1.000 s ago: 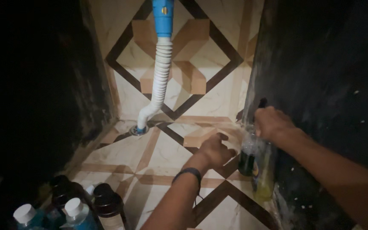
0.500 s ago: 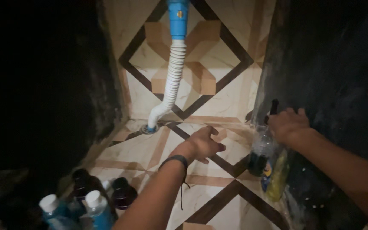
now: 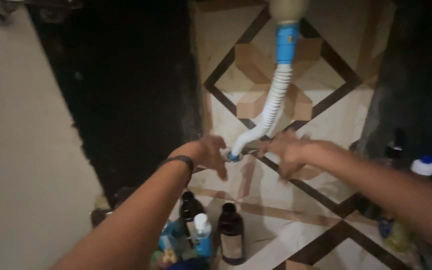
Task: The person wipes a trash bin with a cloth, then opens a cabinet and rearranges several bottles and containers on the floor. The bin is moved into the cabinet at the end.
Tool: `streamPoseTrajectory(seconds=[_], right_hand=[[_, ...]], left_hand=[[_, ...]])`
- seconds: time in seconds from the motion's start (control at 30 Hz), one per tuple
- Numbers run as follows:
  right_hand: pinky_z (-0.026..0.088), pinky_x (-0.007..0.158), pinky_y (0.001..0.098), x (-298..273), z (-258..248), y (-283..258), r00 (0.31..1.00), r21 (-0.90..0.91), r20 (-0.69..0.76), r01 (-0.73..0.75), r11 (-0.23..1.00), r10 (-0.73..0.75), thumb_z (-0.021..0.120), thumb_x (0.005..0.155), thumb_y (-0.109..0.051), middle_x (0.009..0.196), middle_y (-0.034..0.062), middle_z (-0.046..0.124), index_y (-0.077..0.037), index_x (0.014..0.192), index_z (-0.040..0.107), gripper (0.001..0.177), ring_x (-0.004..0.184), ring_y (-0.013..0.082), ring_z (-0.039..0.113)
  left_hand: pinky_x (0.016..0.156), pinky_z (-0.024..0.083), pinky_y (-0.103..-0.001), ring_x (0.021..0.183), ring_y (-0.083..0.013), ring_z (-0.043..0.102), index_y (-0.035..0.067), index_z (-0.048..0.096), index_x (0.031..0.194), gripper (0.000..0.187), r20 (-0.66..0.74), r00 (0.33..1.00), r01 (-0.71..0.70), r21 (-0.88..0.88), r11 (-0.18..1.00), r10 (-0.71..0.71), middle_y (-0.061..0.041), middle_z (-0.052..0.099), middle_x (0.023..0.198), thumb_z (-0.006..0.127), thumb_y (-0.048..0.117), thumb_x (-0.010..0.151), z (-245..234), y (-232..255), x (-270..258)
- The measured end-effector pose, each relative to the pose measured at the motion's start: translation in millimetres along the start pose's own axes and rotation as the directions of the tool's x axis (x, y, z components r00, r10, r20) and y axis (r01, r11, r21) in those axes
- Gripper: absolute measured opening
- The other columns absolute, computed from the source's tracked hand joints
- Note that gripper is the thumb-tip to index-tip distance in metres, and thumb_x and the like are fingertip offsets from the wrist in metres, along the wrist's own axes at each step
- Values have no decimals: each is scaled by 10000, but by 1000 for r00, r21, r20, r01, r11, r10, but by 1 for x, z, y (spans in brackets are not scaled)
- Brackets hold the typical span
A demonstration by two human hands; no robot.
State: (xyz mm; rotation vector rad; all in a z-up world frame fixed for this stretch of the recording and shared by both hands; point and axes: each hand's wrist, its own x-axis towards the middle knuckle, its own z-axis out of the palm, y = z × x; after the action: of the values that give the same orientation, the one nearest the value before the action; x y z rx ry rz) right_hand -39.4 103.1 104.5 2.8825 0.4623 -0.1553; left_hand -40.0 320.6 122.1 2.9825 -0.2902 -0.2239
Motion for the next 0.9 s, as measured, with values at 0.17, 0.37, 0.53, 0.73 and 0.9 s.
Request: streamPoseTrajectory(seconds=[0.17, 0.37, 0.53, 0.73, 0.9], right_hand=[[410, 1143, 497, 15, 19, -98, 949, 124, 256, 159, 979, -186, 915, 678, -491, 1587, 103, 411, -284, 1582, 314, 1105, 1438, 326, 430], [626, 692, 402, 31, 65, -122, 897, 250, 254, 301, 921, -362, 809, 715, -311, 1306, 167, 697, -122, 1347, 615, 687, 961, 323, 766], [616, 639, 366, 26, 69, -103, 894, 212, -40, 444, 871, -446, 948, 662, -197, 1167, 161, 621, -81, 1260, 621, 692, 843, 299, 709], [629, 587, 369, -12, 4, -78, 980, 357, 74, 145, 923, -182, 780, 840, -266, 825, 145, 750, 4, 1043, 715, 345, 645, 265, 762], [575, 623, 465, -44, -48, -61, 837, -39, -522, 170, 985, -165, 675, 900, -495, 674, 209, 663, -13, 887, 782, 494, 665, 372, 693]], left_hand=[[1143, 445, -535, 1454, -390, 432, 173, 366, 1590, 1052, 216, 967, 115, 109, 987, -137, -182, 418, 1587, 897, 297, 691, 17, -33, -43], [1135, 428, -565, 1450, -398, 435, 126, 315, 1599, 1123, 258, 958, 112, 74, 991, -127, -195, 422, 1583, 912, 317, 668, 46, -52, -45], [1107, 489, -487, 1374, -379, 540, 83, 381, 1545, 1148, 234, 972, 25, 20, 1000, -29, -201, 540, 1495, 930, 370, 578, 60, -56, -31], [1150, 429, -446, 1375, -370, 519, 21, 339, 1523, 1304, 102, 988, -98, -143, 985, 113, -202, 529, 1485, 985, 521, 505, 61, -49, -22], [1066, 463, -416, 1247, -297, 588, 86, 514, 1407, 1076, -112, 971, -238, -503, 831, 211, -149, 635, 1328, 948, 537, 532, 55, 3, -30]])
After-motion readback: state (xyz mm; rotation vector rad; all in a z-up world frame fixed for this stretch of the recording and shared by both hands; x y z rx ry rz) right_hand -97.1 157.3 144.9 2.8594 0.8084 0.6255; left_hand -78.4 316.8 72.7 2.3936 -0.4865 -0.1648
